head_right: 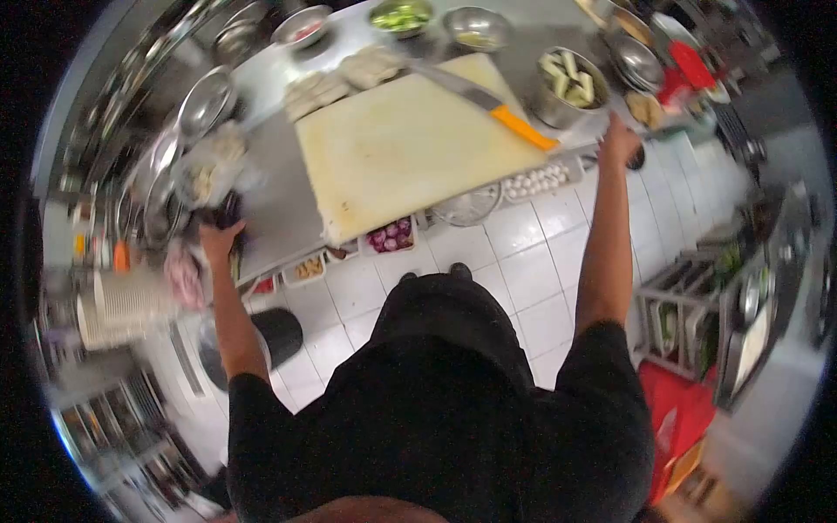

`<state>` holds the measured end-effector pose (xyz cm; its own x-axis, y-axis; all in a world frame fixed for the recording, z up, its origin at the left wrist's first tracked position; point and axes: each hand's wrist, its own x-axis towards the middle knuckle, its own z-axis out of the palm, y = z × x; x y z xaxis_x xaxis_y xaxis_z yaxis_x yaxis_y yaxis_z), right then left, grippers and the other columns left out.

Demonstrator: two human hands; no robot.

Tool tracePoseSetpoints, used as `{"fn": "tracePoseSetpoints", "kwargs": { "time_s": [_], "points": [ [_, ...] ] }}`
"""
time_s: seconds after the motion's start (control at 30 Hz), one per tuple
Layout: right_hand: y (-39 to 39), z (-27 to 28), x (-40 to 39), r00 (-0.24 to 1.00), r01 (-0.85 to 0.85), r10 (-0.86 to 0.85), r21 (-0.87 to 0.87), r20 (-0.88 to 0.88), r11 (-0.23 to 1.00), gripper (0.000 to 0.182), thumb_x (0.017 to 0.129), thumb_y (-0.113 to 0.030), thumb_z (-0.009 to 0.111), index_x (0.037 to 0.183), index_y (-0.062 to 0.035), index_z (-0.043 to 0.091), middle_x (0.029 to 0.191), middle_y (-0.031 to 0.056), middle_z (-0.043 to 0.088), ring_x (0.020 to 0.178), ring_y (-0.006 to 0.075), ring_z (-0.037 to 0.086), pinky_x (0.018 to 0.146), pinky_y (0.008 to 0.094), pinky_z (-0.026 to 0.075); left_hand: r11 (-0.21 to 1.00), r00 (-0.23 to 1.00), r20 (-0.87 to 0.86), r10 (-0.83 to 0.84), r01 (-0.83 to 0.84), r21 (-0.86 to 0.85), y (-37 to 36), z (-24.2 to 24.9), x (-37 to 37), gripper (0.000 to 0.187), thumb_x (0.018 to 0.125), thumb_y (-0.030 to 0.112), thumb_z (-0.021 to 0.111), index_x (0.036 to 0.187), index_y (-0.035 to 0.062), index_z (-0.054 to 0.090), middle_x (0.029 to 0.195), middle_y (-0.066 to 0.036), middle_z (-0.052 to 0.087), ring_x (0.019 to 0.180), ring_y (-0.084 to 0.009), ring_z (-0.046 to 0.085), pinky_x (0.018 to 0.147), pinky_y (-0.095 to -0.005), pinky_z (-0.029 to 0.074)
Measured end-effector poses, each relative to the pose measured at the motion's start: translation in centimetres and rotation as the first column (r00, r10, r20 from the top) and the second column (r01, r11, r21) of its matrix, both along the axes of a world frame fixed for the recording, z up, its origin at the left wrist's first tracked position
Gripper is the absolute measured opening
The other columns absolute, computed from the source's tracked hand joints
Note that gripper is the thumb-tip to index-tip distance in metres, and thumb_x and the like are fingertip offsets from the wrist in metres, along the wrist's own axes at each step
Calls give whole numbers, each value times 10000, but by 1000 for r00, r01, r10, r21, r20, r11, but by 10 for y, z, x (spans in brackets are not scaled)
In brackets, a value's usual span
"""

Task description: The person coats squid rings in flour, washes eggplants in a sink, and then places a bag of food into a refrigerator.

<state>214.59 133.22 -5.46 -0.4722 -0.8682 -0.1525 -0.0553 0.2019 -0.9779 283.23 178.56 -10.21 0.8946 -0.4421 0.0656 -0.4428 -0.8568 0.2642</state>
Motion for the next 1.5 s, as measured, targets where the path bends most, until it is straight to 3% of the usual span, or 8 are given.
{"fn": "tracePoseSetpoints", "kwargs": {
  "time_s": [0.33,0.37,0.47,0.57,0.77,0.93,1.2,1.5],
  "points": [
    [-46,-27,23,898,25,-75,119,434,993,141,759,-84,610,885,-34,572,759,76,538,606,194,507,505,330,465,991,995,-30,93,-95,-91,34,10,-14,760,502,199,749,1182,-50,519,1129,-224,620,1045,-376,590,915,-399,443],
    [-40,-27,17,881,47,-87,97,464,994,107,758,-55,587,861,-37,560,732,70,521,584,180,488,491,315,453,871,969,-133,-206,120,-475,47,4,-11,738,521,141,732,1195,-70,521,1092,-178,640,993,-315,604,901,-368,443],
    [-5,-19,-17,843,126,-110,6,527,992,86,757,32,516,786,-49,523,652,52,472,518,137,430,451,269,418,822,901,-407,-147,-118,-557,89,-27,14,879,585,-14,663,1400,-39,336,1355,-151,450,1183,-244,473,1014,-293,338],
    [79,18,-39,780,218,-79,-150,621,964,112,754,42,498,835,-32,519,669,52,475,526,139,445,433,257,397,646,920,-371,-125,-209,-734,115,-37,-11,482,586,51,745,1010,-124,598,955,-93,616,762,-231,570,728,-338,483],
    [142,-62,-186,859,413,-374,-42,348,910,57,782,-8,535,811,40,532,712,121,543,519,197,510,416,331,413,596,922,-388,-7,-308,-742,84,42,-136,548,588,45,746,1104,-60,593,988,-106,613,816,-247,576,762,-386,502],
    [121,-168,-262,793,575,-575,64,203,816,130,744,-48,568,750,67,509,631,132,535,466,233,536,384,368,420,723,981,-74,-180,81,-686,5,81,-187,655,603,84,745,1207,-45,528,1067,-145,591,874,-274,583,818,-393,497],
    [-44,-408,-368,803,580,-591,137,70,803,142,720,-61,577,714,-5,447,654,99,512,518,178,538,406,340,448,570,484,-446,-753,141,-809,-273,120,-500,751,605,203,753,1250,-9,432,1134,-175,511,833,-213,515,695,-310,452],
    [-228,-565,-397,890,450,-456,229,-33,863,141,751,-99,598,854,-5,580,676,55,556,580,144,557,476,311,480,823,5,-861,-509,295,-485,-433,42,-729,770,527,307,883,1113,12,479,953,-103,513,746,-209,558,572,-283,473]
  ]
}}
